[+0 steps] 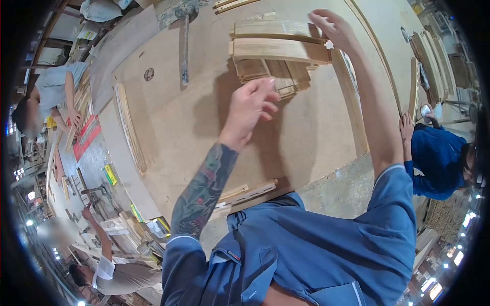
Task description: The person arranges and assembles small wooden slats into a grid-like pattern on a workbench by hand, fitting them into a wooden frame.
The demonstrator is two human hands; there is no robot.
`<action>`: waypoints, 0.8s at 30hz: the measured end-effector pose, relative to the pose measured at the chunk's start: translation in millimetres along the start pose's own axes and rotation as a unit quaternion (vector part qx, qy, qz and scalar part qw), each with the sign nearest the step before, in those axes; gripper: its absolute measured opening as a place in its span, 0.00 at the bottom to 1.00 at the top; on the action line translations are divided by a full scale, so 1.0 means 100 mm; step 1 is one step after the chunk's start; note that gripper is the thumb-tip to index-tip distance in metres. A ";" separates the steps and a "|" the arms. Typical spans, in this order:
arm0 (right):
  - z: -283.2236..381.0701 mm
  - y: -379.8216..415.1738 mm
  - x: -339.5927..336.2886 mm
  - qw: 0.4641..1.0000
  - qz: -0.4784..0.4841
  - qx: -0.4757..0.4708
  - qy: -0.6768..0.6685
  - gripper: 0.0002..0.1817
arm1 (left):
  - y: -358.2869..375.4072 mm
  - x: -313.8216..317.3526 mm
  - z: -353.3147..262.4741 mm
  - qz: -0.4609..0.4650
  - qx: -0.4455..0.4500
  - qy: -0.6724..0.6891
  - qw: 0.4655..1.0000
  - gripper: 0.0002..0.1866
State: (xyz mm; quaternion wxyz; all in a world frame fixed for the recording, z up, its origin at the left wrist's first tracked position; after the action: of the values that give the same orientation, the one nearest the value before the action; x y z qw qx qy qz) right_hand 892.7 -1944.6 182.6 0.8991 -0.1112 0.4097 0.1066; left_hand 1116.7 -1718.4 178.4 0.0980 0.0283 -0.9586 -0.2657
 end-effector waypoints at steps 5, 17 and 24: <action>-0.19 -0.18 0.08 0.946 0.280 0.127 -0.102 0.32 | -0.30 0.51 -0.04 -0.103 0.034 0.122 0.987 0.41; 0.67 1.56 0.24 0.949 0.110 0.160 -0.247 0.29 | -0.07 0.38 0.38 -0.195 0.136 -0.007 0.971 0.20; 1.47 2.82 1.13 0.894 0.091 0.176 -0.401 0.28 | 1.16 -0.27 1.04 -0.189 0.207 0.228 0.932 0.28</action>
State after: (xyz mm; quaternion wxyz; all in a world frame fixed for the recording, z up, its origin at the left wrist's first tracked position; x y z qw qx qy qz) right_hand 990.2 -1622.2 158.3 0.9783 0.1390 0.0347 0.1494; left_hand 1121.9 -1563.8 145.9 0.2536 0.2886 -0.9212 -0.0613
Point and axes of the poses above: each hand's wrist, its own y-axis away from the middle knuckle, its own x-axis out of the palm, z = x × y, the point moved 2 cm from there along -y, towards the middle knuckle, and after that the axes turned 1 degree about x, right-handed, at the moved point
